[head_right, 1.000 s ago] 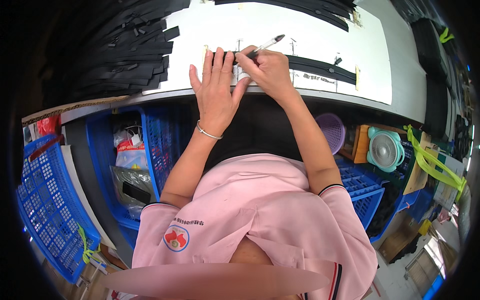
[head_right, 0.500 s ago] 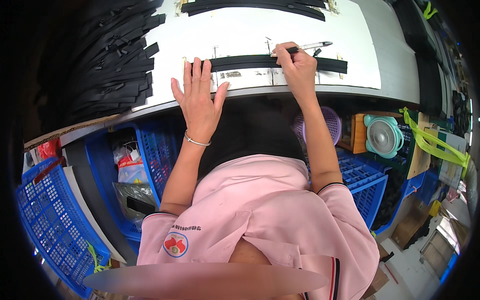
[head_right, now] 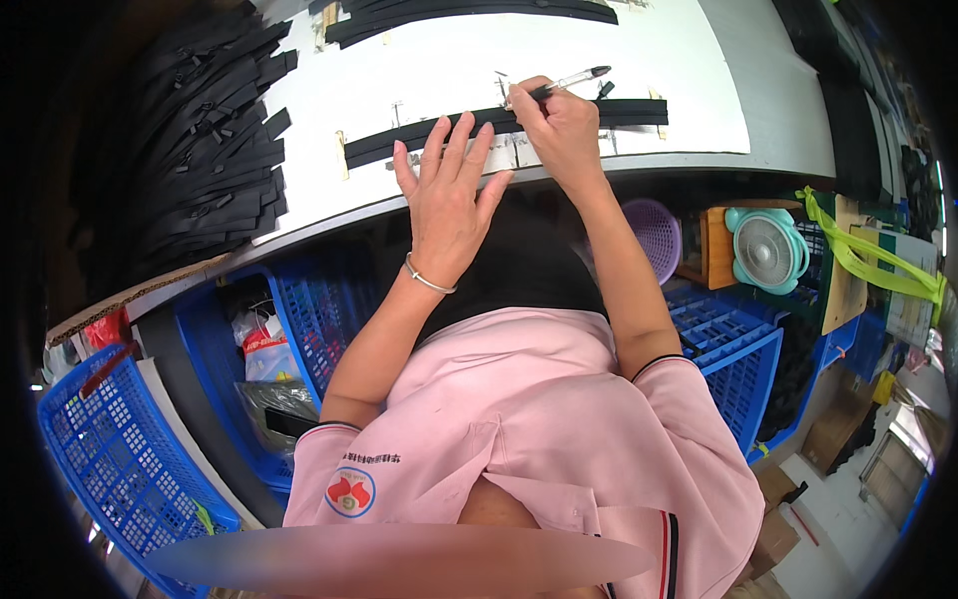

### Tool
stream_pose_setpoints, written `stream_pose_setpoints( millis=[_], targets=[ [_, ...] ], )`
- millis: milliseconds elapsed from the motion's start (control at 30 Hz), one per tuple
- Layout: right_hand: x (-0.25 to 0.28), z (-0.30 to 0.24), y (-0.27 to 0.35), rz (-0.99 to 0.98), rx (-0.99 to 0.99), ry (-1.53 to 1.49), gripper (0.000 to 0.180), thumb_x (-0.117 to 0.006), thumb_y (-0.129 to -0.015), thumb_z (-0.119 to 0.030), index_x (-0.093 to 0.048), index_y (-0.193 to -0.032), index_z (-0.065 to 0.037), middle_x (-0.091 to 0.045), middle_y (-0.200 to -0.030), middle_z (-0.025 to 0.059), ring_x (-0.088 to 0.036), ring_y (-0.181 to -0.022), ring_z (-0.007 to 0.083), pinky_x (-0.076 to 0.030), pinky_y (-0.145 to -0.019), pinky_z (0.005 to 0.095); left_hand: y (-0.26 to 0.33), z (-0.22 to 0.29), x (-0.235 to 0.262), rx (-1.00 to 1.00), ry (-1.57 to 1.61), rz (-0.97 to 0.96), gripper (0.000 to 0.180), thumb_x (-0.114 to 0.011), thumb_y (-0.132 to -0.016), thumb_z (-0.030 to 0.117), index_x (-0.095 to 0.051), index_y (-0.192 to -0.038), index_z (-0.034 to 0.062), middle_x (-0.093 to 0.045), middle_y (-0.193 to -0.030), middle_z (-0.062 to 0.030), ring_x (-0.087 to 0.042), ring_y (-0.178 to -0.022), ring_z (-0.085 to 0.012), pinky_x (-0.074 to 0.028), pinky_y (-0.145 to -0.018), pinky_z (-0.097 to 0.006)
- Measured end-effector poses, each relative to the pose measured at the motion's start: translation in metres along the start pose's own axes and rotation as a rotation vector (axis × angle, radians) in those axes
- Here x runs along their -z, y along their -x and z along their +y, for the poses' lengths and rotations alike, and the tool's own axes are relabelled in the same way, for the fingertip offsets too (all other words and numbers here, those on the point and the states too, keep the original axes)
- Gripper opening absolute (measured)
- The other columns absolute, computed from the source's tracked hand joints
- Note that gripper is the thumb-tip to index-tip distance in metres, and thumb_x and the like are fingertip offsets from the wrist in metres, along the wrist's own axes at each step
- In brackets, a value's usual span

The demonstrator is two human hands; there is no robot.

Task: Marking black webbing straps with a pen using a template on a workbench.

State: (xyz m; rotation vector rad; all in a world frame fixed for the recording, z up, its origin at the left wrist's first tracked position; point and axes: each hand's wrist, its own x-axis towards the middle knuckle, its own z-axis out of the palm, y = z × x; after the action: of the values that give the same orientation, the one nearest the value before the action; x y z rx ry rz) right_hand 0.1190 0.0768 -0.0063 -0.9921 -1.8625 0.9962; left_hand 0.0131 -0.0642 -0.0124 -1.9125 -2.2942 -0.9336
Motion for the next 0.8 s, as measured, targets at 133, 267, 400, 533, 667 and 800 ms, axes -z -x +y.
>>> stream_pose_setpoints(
  millis=[133,267,400,533,667,800],
  targets=[
    [0.001,-0.003,-0.001,0.008,0.060,0.049,0.019,-0.067,-0.095,-0.015,-0.072,-0.087,0.002,-0.069,-0.067,0.0036,-0.058,-0.058,0.0060,-0.046,-0.055,0.0241,0.000,0.000,-0.002,-0.013,0.000,0.017,0.051,-0.072,-0.093,0.033,-0.062,-0.139,0.0124,-0.056,-0.146,-0.0067,-0.044,-0.140,-0.0266,-0.013,-0.120,-0.059],
    [0.005,-0.005,0.001,0.002,0.024,0.010,0.020,-0.067,-0.094,-0.015,-0.072,-0.086,0.003,-0.069,-0.067,0.0043,-0.060,-0.059,0.0061,-0.047,-0.055,0.0248,0.000,0.000,-0.005,-0.006,-0.006,0.025,0.052,-0.073,-0.092,0.030,-0.062,-0.139,0.0126,-0.057,-0.145,-0.0063,-0.044,-0.140,-0.0266,-0.014,-0.120,-0.058],
    [0.009,0.002,0.002,-0.083,0.045,-0.054,0.021,-0.067,-0.093,-0.015,-0.071,-0.083,0.003,-0.068,-0.065,0.0042,-0.058,-0.057,0.0063,-0.046,-0.054,0.0254,0.000,0.001,-0.005,-0.006,-0.025,0.031,0.052,-0.074,-0.091,0.030,-0.062,-0.138,0.0129,-0.057,-0.144,-0.0061,-0.045,-0.140,-0.0268,-0.014,-0.119,-0.058],
    [0.010,0.005,0.002,-0.135,0.064,0.010,0.020,-0.065,-0.094,-0.012,-0.072,-0.084,0.004,-0.070,-0.070,0.0039,-0.059,-0.062,0.0063,-0.046,-0.057,0.0242,0.000,0.001,-0.006,-0.013,-0.034,0.041,0.052,-0.075,-0.091,0.030,-0.062,-0.138,0.0131,-0.058,-0.144,-0.0061,-0.045,-0.140,-0.0268,-0.015,-0.119,-0.057],
    [0.011,0.006,0.002,-0.146,0.054,0.050,0.020,-0.065,-0.094,-0.011,-0.072,-0.084,0.004,-0.071,-0.071,0.0044,-0.060,-0.063,0.0065,-0.047,-0.057,0.0245,-0.001,0.001,-0.006,-0.017,-0.041,0.038,0.052,-0.074,-0.091,0.030,-0.062,-0.139,0.0134,-0.057,-0.145,-0.0061,-0.045,-0.140,-0.0266,-0.015,-0.119,-0.058],
    [0.012,0.013,0.003,-0.171,0.044,0.043,0.020,-0.064,-0.094,-0.010,-0.072,-0.083,0.004,-0.071,-0.071,0.0044,-0.061,-0.063,0.0069,-0.048,-0.057,0.0242,-0.001,0.001,-0.006,-0.021,-0.042,0.026,0.053,-0.074,-0.091,0.030,-0.061,-0.140,0.0134,-0.056,-0.146,-0.0061,-0.045,-0.141,-0.0266,-0.014,-0.119,-0.058]
  ],
)
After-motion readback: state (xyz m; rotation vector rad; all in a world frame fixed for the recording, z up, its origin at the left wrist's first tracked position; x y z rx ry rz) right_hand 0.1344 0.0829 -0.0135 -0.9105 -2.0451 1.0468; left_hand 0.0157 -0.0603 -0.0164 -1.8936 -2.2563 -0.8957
